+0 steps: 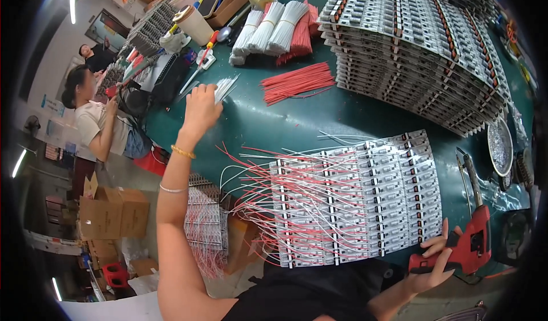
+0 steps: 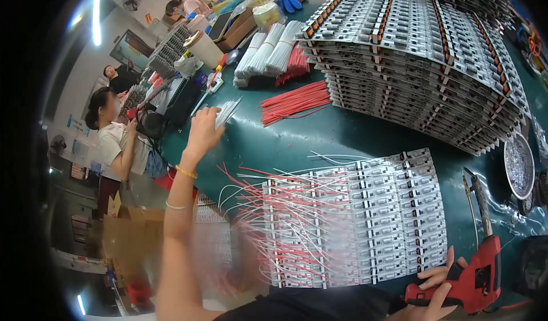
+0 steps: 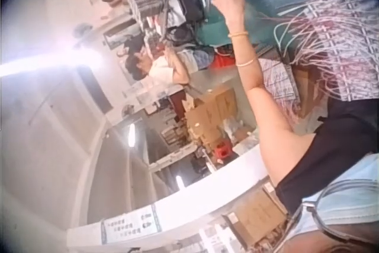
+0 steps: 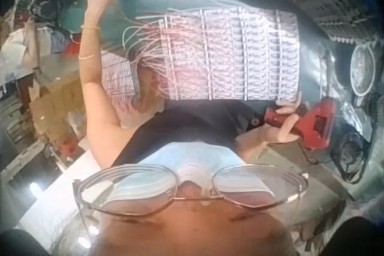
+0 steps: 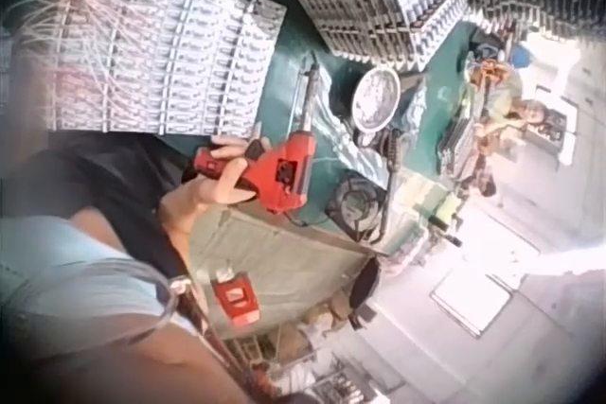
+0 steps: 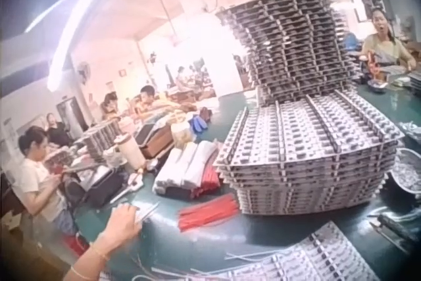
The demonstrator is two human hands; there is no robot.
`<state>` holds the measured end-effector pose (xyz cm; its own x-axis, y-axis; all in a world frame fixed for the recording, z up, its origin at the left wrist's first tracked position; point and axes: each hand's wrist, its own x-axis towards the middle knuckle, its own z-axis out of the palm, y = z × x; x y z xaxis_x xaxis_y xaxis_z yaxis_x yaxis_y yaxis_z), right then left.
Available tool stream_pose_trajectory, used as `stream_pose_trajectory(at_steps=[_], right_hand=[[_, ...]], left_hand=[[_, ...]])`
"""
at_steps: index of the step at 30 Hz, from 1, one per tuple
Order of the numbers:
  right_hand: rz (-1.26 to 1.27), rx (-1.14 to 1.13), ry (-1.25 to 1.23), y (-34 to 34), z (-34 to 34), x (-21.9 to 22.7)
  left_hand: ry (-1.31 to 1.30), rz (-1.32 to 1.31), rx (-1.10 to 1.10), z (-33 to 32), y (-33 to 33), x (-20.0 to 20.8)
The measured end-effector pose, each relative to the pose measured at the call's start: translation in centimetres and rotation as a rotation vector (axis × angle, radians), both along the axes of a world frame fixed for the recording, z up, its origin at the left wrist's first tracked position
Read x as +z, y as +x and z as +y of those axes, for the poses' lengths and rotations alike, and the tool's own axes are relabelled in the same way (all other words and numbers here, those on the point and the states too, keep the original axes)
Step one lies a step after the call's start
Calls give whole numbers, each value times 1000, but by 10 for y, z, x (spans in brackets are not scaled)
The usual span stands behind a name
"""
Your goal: The person solders white wires onto circuit boards using a soldering tool, picks up red wires from the table, and solders the red wires onto the circuit boards.
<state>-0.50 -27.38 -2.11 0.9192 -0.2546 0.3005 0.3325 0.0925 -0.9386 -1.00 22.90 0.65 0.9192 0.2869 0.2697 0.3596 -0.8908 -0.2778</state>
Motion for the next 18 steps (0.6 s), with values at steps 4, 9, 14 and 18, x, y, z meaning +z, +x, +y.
stream_pose_trajectory(at_steps=[4, 9, 14, 18], right_hand=[[17, -14, -20, 1, -1, -1], [20, -8, -3, 0, 2, 1], [19, -6, 11, -1, 0, 0], [27, -10, 32, 0, 1, 1]], left_hand=[[-102, 32, -54, 34, 15, -8], [-182, -67, -19, 27, 18, -2], [-303, -145, 11, 30, 19, 8], [-253, -151, -44, 39, 23, 13]])
